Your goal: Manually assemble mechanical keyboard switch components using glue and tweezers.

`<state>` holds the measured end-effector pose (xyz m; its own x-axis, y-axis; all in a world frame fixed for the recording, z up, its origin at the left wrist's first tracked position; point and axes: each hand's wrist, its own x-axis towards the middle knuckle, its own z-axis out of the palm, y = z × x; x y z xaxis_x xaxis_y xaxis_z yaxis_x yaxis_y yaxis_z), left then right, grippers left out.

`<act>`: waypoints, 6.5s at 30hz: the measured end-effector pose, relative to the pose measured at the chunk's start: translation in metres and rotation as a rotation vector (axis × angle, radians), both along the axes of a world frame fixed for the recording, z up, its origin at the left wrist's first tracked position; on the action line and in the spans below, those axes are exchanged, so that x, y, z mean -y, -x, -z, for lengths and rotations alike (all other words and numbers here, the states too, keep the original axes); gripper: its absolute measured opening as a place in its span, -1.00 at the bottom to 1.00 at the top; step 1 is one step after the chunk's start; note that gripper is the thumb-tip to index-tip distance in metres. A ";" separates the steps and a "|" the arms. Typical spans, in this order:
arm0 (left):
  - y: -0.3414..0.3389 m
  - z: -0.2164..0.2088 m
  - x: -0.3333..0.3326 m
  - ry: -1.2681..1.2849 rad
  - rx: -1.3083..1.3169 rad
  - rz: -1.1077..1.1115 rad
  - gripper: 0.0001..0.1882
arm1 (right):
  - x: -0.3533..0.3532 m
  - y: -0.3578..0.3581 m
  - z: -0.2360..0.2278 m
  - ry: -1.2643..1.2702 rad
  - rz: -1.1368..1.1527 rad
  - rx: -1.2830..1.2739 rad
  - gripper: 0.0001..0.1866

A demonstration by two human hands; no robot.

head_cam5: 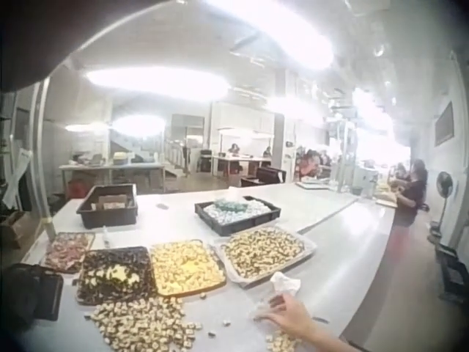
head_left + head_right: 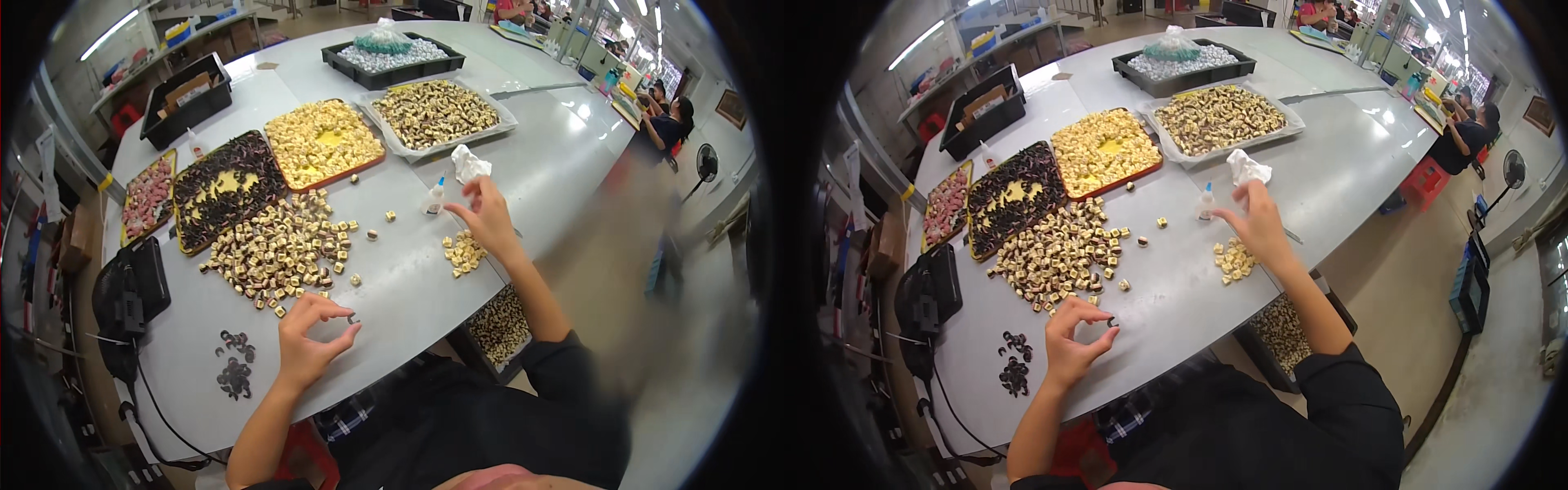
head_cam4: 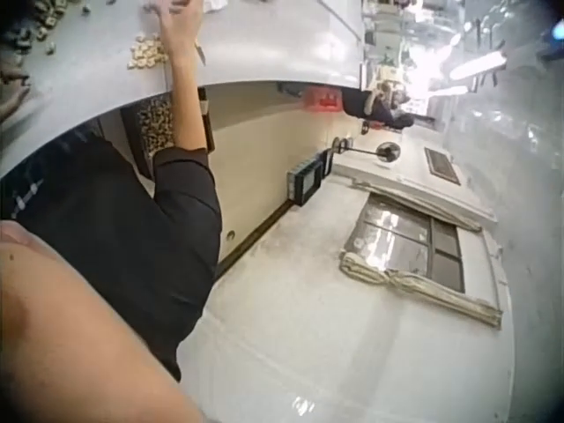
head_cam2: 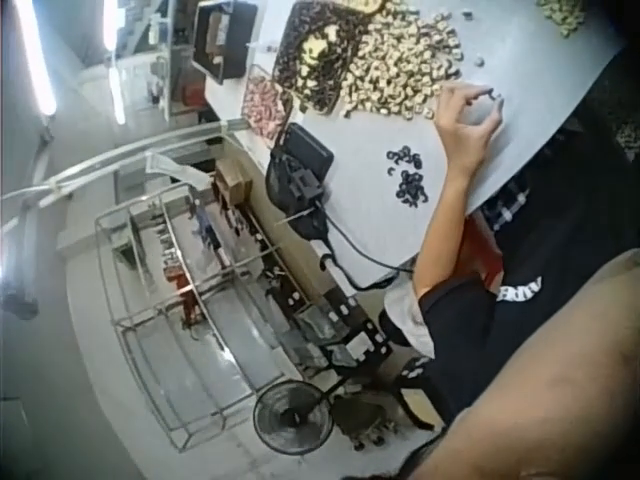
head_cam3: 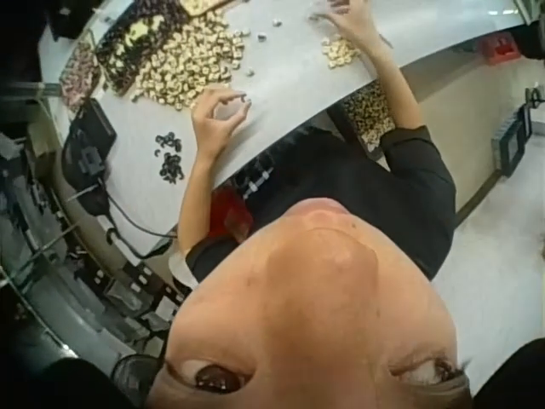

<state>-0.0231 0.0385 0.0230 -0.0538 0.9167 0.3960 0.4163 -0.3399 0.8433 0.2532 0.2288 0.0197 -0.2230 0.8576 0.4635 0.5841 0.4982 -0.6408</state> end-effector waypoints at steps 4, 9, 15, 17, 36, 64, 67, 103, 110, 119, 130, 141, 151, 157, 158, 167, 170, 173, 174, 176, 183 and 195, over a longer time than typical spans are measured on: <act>-0.003 -0.001 0.000 -0.027 -0.025 -0.010 -0.78 | 0.027 -0.003 -0.009 0.084 -0.003 0.278 -0.65; -0.004 0.001 -0.001 -0.034 -0.038 0.001 -0.78 | 0.030 0.002 0.004 0.073 -0.182 0.310 -0.72; -0.006 -0.002 0.001 -0.017 -0.004 0.026 -0.76 | 0.033 0.008 -0.002 0.143 -0.206 0.201 -0.82; -0.006 -0.003 0.002 -0.026 -0.023 0.020 -0.77 | 0.039 0.012 -0.014 0.223 -0.223 0.099 -0.82; 0.002 0.002 -0.003 -0.103 -0.076 -0.090 -0.74 | 0.108 0.079 0.006 0.863 -0.668 -0.804 -0.75; 0.003 0.012 -0.005 -0.333 -0.090 0.034 -0.68 | 0.120 0.094 0.011 1.145 -0.793 -0.887 -0.55; 0.004 0.012 -0.005 -0.331 -0.104 0.019 -0.68 | 0.122 0.095 0.005 1.071 -0.771 -0.853 -0.54; 0.005 0.008 -0.006 -0.488 -0.261 -0.070 -0.67 | 0.130 0.106 0.004 0.881 -0.788 -0.881 -0.44; 0.007 0.006 -0.004 -0.376 -0.229 -0.036 -0.64 | 0.131 0.105 0.010 0.909 -0.792 -0.934 -0.65; 0.009 0.008 -0.003 -0.279 -0.120 0.004 -0.67 | 0.130 0.109 0.013 0.922 -0.733 -0.886 -0.62; 0.006 0.015 -0.002 -0.068 0.185 0.162 -0.70 | 0.126 0.107 0.014 1.105 -0.864 -1.054 -0.83; 0.014 0.003 -0.004 -0.320 -0.214 0.054 -0.64 | 0.128 0.107 0.014 1.204 -0.828 -1.090 -0.88; 0.010 0.001 -0.001 -0.471 -0.365 -0.009 -0.56 | 0.122 0.097 0.011 1.205 -0.855 -0.957 -0.92; 0.009 0.004 -0.001 -0.489 -0.487 -0.004 -0.54 | 0.114 0.092 0.016 1.164 -0.910 -0.872 -0.86; 0.009 0.005 -0.001 -0.493 -0.510 -0.006 -0.54 | 0.114 0.092 0.018 1.157 -0.940 -0.874 -0.83; 0.007 0.012 -0.004 -0.499 -0.517 -0.047 -0.54 | 0.115 0.096 0.016 1.052 -0.866 -0.887 -0.55; 0.007 0.012 -0.004 -0.526 -0.475 -0.044 -0.56 | 0.118 0.097 0.017 0.972 -0.802 -0.917 -0.52; 0.006 0.011 -0.003 -0.514 -0.455 -0.046 -0.59 | 0.121 0.097 0.015 0.949 -0.783 -0.891 -0.53; 0.006 0.010 -0.003 -0.508 -0.445 -0.046 -0.60 | 0.122 0.097 0.014 0.938 -0.772 -0.878 -0.53; 0.005 0.013 -0.004 -0.530 -0.430 -0.041 -0.61 | 0.125 0.099 0.009 0.927 -0.759 -0.859 -0.53; 0.002 0.021 -0.002 -0.608 -0.391 -0.035 -0.65 | 0.135 0.101 0.003 0.843 -0.724 -0.845 -0.53; 0.002 0.018 -0.010 -0.403 -0.305 -0.093 -0.66 | 0.120 0.108 -0.002 0.840 -0.640 -0.653 -0.51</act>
<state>-0.0248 0.0485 0.0050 0.0454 0.6845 0.7276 0.6664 -0.5634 0.4884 0.1453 0.1093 0.0219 -0.6447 0.7644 0.0053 -0.1612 -0.1292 -0.9784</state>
